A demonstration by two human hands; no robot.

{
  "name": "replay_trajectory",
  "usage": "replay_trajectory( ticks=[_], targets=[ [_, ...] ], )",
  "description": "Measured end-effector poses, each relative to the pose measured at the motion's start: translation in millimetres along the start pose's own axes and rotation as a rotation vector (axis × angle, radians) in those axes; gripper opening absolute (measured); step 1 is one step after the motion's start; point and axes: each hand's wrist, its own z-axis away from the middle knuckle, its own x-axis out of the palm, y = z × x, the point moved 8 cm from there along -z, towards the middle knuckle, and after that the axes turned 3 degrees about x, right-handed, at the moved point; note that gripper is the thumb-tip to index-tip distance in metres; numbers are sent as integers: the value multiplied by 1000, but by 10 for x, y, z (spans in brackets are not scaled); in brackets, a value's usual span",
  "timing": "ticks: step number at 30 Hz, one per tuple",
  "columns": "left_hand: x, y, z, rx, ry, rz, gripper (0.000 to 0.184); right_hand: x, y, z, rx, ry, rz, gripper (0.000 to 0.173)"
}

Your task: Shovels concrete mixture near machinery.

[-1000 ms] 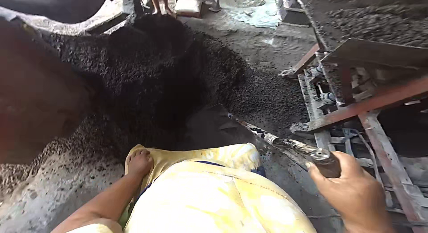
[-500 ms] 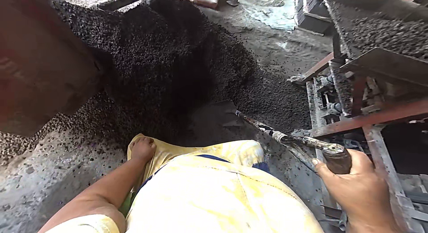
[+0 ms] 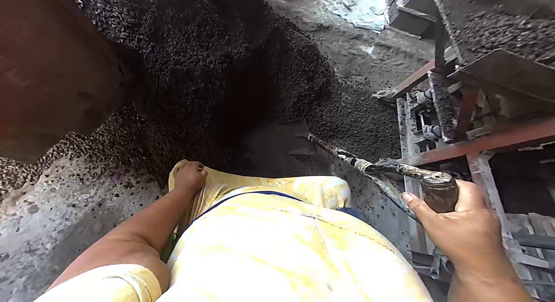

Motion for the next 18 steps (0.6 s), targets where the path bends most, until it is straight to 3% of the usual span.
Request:
replay_trajectory(
  ticks=[5, 10, 18],
  targets=[
    [-42, 38, 27, 10, -10, 13, 38, 86, 52, 84, 57, -82, -103, 77],
    [-46, 30, 16, 5, -6, 3, 36, 109, 93, 212, 46, 3, -147, 69],
    [-23, 15, 19, 6, -12, -8, 35, 116, 167, 328, 149, 27, -233, 70]
  ],
)
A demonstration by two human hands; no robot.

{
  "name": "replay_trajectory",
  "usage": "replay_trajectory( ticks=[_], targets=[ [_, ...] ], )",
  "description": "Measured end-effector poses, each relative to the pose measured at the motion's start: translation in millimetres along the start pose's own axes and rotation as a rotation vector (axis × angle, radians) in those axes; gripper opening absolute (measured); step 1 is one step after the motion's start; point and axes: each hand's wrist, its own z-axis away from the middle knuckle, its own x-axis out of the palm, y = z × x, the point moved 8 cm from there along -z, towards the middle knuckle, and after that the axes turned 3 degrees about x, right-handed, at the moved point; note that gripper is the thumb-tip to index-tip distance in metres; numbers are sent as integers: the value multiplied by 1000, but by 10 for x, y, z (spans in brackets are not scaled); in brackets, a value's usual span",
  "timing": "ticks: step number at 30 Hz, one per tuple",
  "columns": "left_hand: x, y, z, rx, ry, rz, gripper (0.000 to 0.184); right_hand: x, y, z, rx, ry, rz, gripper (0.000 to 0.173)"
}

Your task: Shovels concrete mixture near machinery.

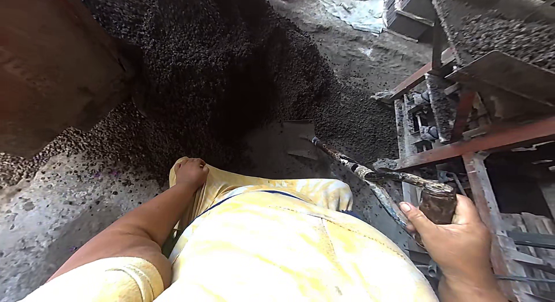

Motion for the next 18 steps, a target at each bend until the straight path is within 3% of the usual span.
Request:
replay_trajectory(
  ticks=[18],
  targets=[
    [-4, -66, 12, -14, 0, 23, 37, -34, 5, -99, 62, 23, -182, 65]
  ],
)
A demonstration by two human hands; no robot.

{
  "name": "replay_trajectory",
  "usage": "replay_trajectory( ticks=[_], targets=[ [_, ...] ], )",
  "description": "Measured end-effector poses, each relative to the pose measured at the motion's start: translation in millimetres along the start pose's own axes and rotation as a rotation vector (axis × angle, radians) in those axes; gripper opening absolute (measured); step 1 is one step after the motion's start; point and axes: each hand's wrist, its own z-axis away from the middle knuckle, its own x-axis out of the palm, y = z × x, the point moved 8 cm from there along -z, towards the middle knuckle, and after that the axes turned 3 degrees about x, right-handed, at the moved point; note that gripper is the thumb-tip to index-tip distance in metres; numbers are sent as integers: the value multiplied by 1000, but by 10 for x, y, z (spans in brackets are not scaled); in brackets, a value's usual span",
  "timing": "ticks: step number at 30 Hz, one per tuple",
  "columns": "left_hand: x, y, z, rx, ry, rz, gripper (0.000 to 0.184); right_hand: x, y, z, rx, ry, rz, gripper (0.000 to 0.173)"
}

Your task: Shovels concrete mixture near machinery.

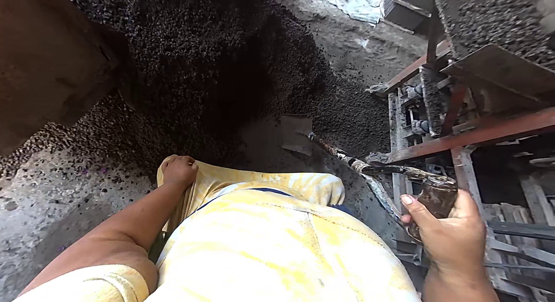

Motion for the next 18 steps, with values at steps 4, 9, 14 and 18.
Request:
replay_trajectory(
  ticks=[4, 9, 14, 18],
  targets=[
    [-2, 30, -18, -6, -6, -22, 37, -2, -12, -43, 15, 2, -35, 65],
    [-2, 47, -54, -13, 0, -25, 36, 10, -21, -79, 29, -7, -33, 67],
    [26, 35, -103, -19, 9, -33, 36, -8, -18, -105, 28, -5, -33, 65],
    [38, 22, -121, -26, 6, -48, 36, -30, -2, -117, 34, -4, -22, 66]
  ],
)
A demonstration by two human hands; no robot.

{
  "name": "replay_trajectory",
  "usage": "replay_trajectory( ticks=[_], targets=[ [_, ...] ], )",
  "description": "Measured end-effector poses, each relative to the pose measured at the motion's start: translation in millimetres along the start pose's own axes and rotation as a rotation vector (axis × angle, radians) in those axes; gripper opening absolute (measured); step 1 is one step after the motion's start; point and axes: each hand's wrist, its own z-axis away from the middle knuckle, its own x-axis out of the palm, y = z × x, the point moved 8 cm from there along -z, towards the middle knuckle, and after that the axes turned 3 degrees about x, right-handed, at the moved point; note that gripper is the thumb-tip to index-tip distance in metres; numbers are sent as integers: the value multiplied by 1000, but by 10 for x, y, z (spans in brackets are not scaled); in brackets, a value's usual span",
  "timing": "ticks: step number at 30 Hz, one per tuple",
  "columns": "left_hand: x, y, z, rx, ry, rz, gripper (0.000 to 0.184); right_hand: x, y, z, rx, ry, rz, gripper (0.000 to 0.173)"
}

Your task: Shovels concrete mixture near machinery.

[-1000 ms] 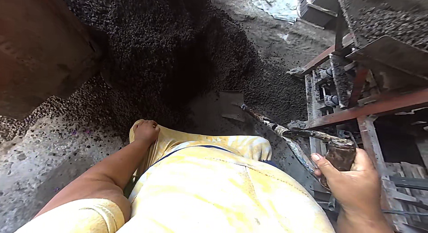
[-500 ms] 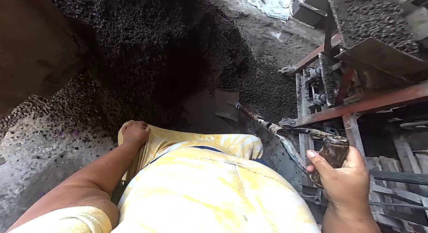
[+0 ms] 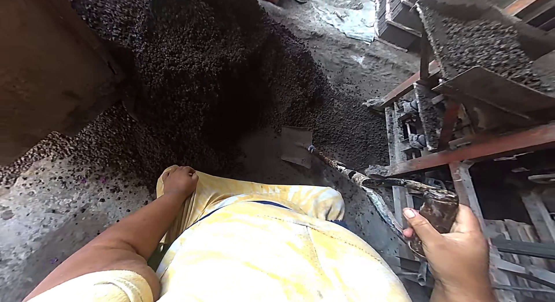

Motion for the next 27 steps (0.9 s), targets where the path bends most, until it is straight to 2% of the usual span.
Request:
replay_trajectory(
  ticks=[9, 27],
  targets=[
    [8, 55, 28, -4, -73, 12, 41, -23, 40, -35, 21, 4, -4, 64],
    [22, 60, 6, -15, -69, -11, 40, 15, 1, -43, 10, -20, -10, 63]
  ],
)
